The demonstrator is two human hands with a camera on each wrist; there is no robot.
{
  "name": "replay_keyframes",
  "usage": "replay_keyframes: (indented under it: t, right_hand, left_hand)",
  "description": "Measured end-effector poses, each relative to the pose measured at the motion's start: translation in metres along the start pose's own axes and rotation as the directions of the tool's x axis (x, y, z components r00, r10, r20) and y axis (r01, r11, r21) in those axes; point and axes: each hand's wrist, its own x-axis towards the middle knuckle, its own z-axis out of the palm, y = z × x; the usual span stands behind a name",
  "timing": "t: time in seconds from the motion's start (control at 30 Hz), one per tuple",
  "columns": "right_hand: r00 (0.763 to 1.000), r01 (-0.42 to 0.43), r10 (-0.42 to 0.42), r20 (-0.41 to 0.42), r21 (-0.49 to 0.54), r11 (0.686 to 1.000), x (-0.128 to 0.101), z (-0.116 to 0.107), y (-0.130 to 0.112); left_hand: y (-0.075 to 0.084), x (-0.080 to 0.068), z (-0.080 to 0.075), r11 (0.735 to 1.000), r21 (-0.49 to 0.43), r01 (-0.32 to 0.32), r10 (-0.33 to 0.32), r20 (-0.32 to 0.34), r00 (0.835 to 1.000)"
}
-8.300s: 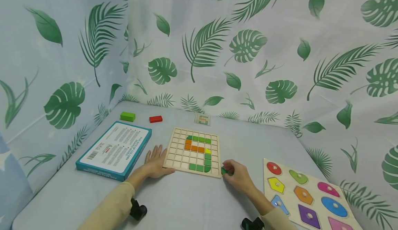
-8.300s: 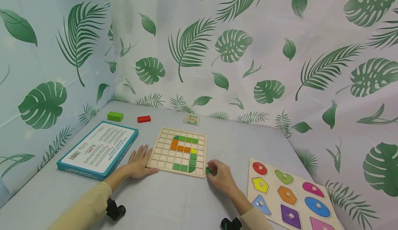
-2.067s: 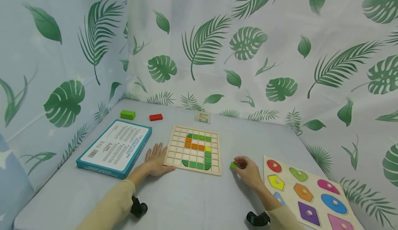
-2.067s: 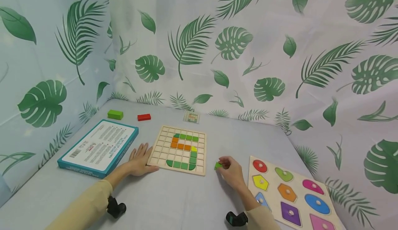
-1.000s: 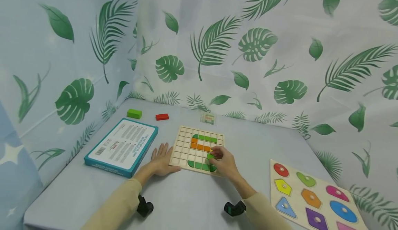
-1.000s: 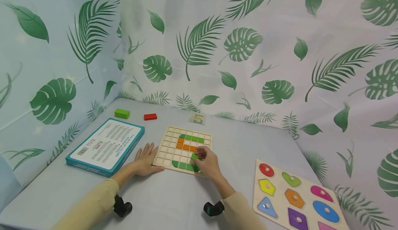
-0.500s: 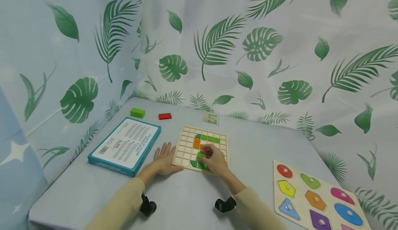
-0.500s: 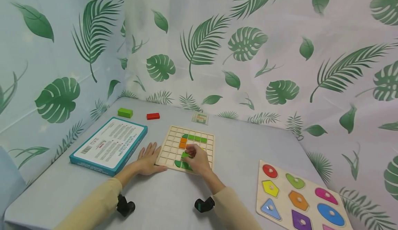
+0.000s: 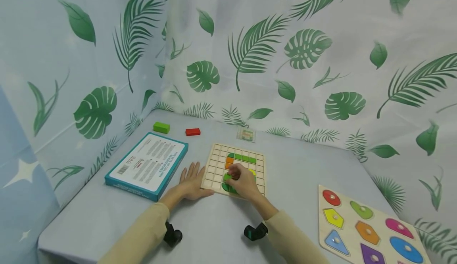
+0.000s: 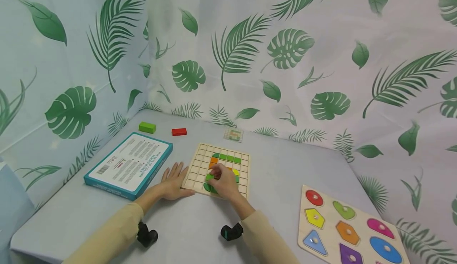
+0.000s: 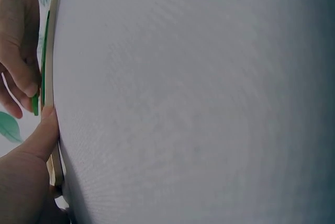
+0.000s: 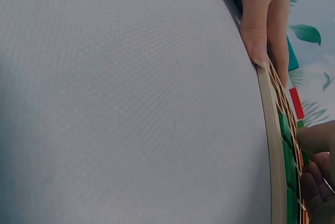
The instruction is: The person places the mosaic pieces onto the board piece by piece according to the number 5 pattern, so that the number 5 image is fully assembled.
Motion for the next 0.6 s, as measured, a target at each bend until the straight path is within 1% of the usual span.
replay_keyframes:
  t: [0.1,0.3,0.47,0.6]
  right_hand:
    - [1.000,0.016,-0.016,0.005,-0.011,1.000,0.001,0.001,0.001]
    - [0.999,0.031,-0.031,0.008,-0.019,0.999,0.002,0.002,0.003]
    - [0.999,0.034,-0.033,0.013,-0.052,0.998,0.003,0.005,0.003]
    - [0.999,0.049,-0.048,0.016,-0.060,0.997,0.003,0.005,0.003]
  left_hand:
    - [0.003,-0.003,-0.003,1.000,-0.025,-0.003,0.003,0.000,1.000]
    - [0.002,-0.003,-0.003,1.000,-0.021,0.003,-0.003,-0.002,1.000]
    - [0.005,-0.006,-0.007,1.000,-0.005,0.025,-0.025,0.030,0.999]
    - [0.010,-0.008,-0.013,1.000,0.004,0.027,-0.027,0.041,0.999]
